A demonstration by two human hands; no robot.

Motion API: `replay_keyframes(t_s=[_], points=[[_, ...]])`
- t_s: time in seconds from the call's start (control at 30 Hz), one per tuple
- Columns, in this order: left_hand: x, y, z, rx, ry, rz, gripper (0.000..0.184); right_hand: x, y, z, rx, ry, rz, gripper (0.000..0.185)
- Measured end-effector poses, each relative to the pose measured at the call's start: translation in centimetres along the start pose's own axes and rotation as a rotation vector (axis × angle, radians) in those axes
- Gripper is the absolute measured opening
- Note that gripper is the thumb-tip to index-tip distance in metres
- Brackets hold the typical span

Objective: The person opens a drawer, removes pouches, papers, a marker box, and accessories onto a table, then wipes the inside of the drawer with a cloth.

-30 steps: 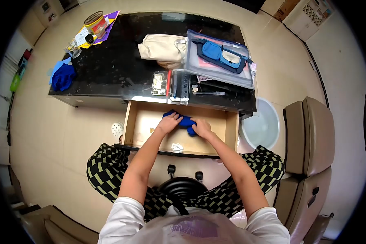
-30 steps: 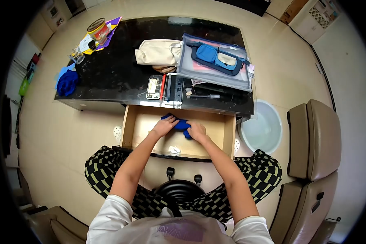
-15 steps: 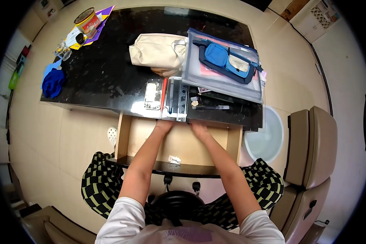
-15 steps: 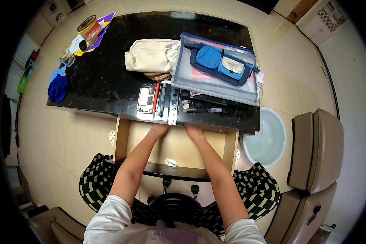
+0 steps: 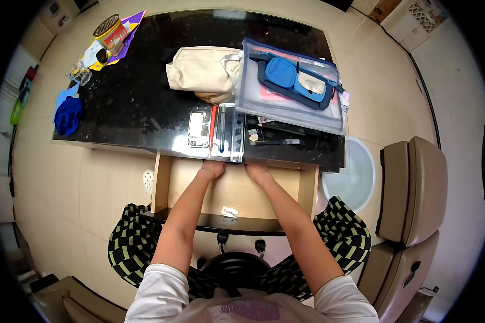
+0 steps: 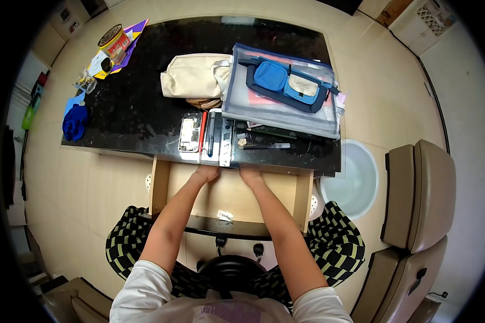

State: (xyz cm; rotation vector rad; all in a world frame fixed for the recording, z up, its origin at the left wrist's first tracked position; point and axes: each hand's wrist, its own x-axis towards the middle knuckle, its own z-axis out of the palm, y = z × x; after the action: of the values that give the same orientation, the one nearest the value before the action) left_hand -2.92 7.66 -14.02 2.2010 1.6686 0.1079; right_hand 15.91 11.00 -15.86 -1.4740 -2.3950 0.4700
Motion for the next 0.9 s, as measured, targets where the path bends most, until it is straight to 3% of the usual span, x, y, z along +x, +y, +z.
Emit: replay_keyframes(t_s=[0.23,0.27,0.3,0.4,0.9], points=[[-1.5,2.1,-2.9,-0.151,-0.284,-0.082,0.053,-2.0,-1.1,-1.7,-0.210,0.000,-0.113,0.042],[-1.9,2.4,-3.5,-0.201,-0.386,-0.124,0.056,-2.3,-1.3,-2.2,-0.184,-0.155,-0.075,0.045],[-2.3,2.1,-1.8,-0.084,-0.262,-0.062,0.059,-2.6,-1.7,-2.9,-0.159,-0.307,-0.034,0.048],[-3.4,2.5,-1.2,-0.056,-0.189,-0.026,0.061,-3.5,-2.2,-3.6,-0.096,-0.240,-0.072,0.054],[-6.6,3.9,-1.7,-0.127,-0.283,-0.074,0.059,-6.6,-5.2,-5.7,-0.154,-0.429,-0.020,0.058]])
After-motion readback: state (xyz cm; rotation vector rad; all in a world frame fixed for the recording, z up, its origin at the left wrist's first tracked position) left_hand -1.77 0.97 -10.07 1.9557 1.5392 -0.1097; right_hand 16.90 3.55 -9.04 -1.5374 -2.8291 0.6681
